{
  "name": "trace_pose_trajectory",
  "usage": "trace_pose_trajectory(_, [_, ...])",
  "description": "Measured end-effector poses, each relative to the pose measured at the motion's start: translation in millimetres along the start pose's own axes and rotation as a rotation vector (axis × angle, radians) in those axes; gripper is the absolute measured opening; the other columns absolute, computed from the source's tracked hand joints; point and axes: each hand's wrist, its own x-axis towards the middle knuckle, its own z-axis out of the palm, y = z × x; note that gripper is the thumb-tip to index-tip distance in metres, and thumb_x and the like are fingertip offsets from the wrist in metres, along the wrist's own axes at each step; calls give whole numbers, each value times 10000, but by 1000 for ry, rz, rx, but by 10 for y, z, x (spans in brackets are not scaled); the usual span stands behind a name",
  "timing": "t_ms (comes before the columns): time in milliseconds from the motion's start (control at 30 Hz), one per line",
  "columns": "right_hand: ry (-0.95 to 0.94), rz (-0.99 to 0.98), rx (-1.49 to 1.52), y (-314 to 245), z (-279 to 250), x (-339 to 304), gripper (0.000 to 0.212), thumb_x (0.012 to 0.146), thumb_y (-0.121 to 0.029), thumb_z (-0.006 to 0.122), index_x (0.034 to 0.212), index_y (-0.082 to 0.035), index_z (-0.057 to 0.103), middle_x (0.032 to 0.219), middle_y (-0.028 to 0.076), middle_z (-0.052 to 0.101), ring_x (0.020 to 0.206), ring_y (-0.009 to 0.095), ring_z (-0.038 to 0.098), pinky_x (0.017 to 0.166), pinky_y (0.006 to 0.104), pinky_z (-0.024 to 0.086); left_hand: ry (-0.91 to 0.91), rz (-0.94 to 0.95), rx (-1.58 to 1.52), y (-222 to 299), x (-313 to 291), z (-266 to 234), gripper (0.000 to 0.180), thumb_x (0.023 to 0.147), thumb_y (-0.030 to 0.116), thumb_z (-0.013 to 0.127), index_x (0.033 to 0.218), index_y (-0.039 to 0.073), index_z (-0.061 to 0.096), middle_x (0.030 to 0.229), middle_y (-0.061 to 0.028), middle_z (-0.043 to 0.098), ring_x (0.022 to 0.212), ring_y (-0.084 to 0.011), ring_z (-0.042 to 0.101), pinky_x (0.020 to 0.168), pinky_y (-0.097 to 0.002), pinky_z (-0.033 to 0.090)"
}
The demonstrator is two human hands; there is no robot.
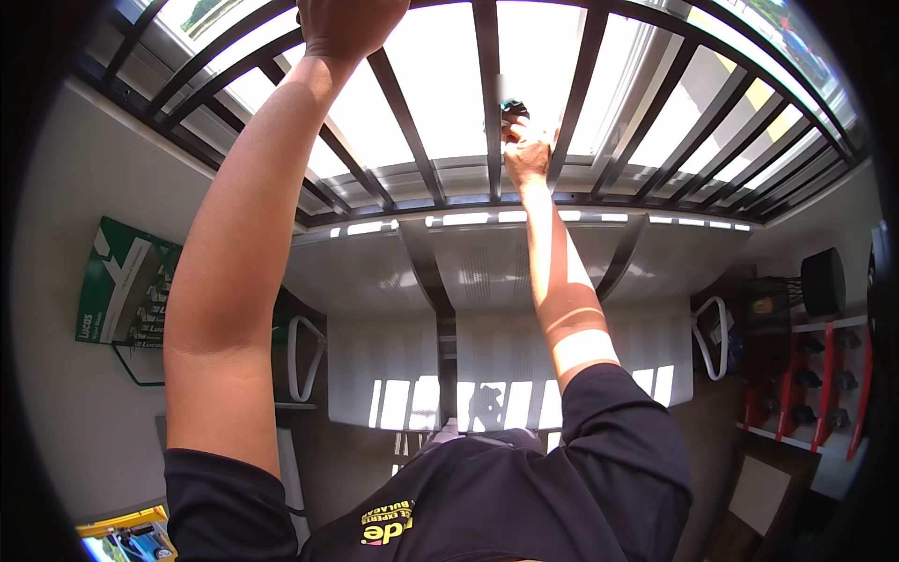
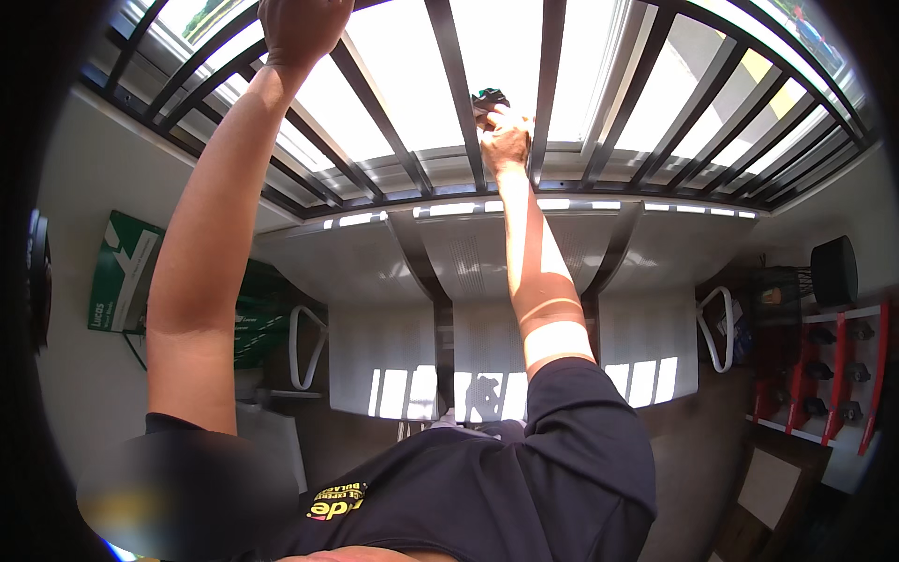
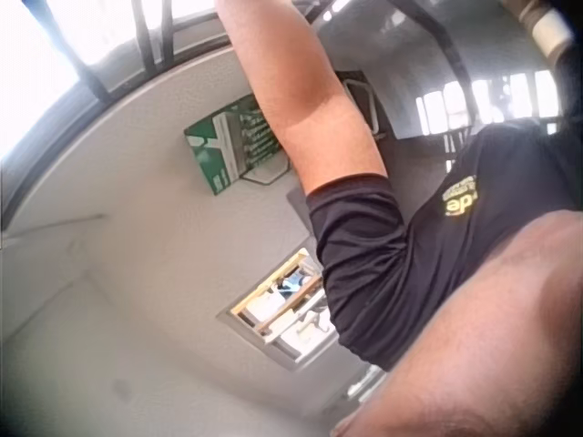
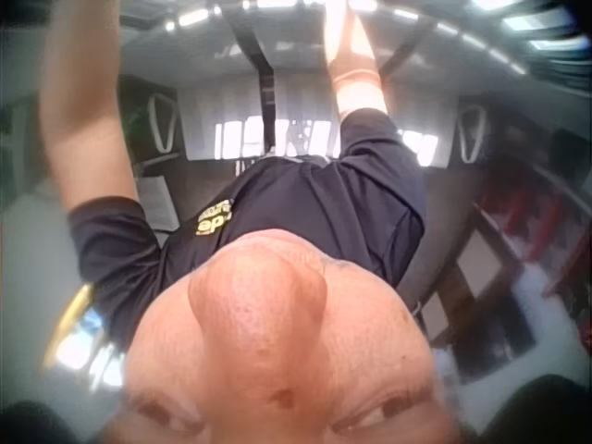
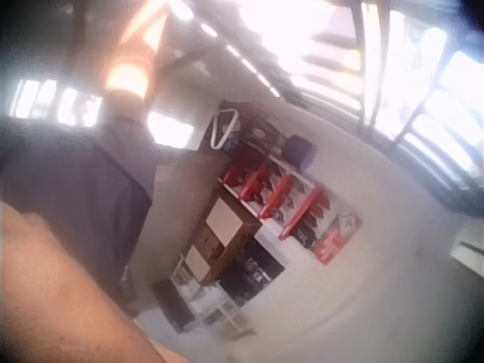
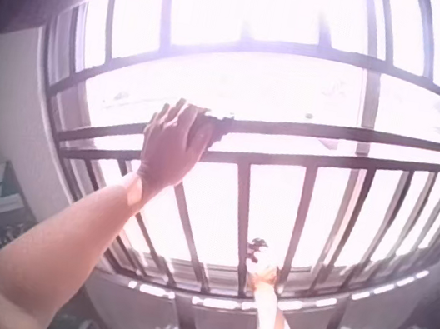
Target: The person wipes a metal security gate and then a white perforated chair using two cloths. The person moves between the gate and chair, wiping multiple sections of each object.
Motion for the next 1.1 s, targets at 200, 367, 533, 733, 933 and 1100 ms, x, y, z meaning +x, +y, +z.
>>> trace_pose_trajectory(200, [-103,278,12,137,20,-431,169,824,-24,581,883,-49,737,931,127,743,912,293,722,848,392,564,-35,-5,-58,76,-50,-28,302,1000,318,615,1134,55,684,1084,-146,715,1001,-333,681,925,-473,526])
trace_pose_trajectory(367, [4,785,586,-592,-432,-1000,127,954,3,622,1034,-2,720,786,34,684,667,64,615,622,239,507,-112,-102,-173,-94,-73,-123,283,1014,283,609,1148,48,692,1107,-148,727,1022,-313,696,924,-481,545])
trace_pose_trajectory(533, [184,47,524,-2000,-645,-282,216,946,-20,677,1156,11,715,1192,103,695,914,129,715,761,261,599,-285,-530,-258,63,243,-413,220,1014,231,610,1143,64,671,1101,-123,715,1055,-315,673,965,-497,502])
trace_pose_trajectory(733, [70,197,22,-2107,84,289,406,977,-136,584,1369,-33,606,1256,246,614,1154,390,618,1033,475,507,240,113,199,-258,199,-601,147,1003,241,628,1110,142,650,1126,-61,674,1168,-266,595,1019,-512,389])
trace_pose_trajectory(933, [369,467,592,-1812,639,454,468,1040,-156,518,1472,24,490,1368,243,516,1223,357,587,1099,445,470,-59,49,-160,-553,-214,-535,213,997,203,607,1170,89,659,1106,-125,706,1041,-327,665,960,-482,462])
trace_pose_trajectory(1100, [598,106,530,-2138,623,847,637,968,29,522,1579,11,342,1481,212,419,1274,308,585,1113,412,478,55,111,-86,-583,-238,-467,192,976,196,604,1122,92,675,1059,-86,704,969,-301,661,919,-444,466])
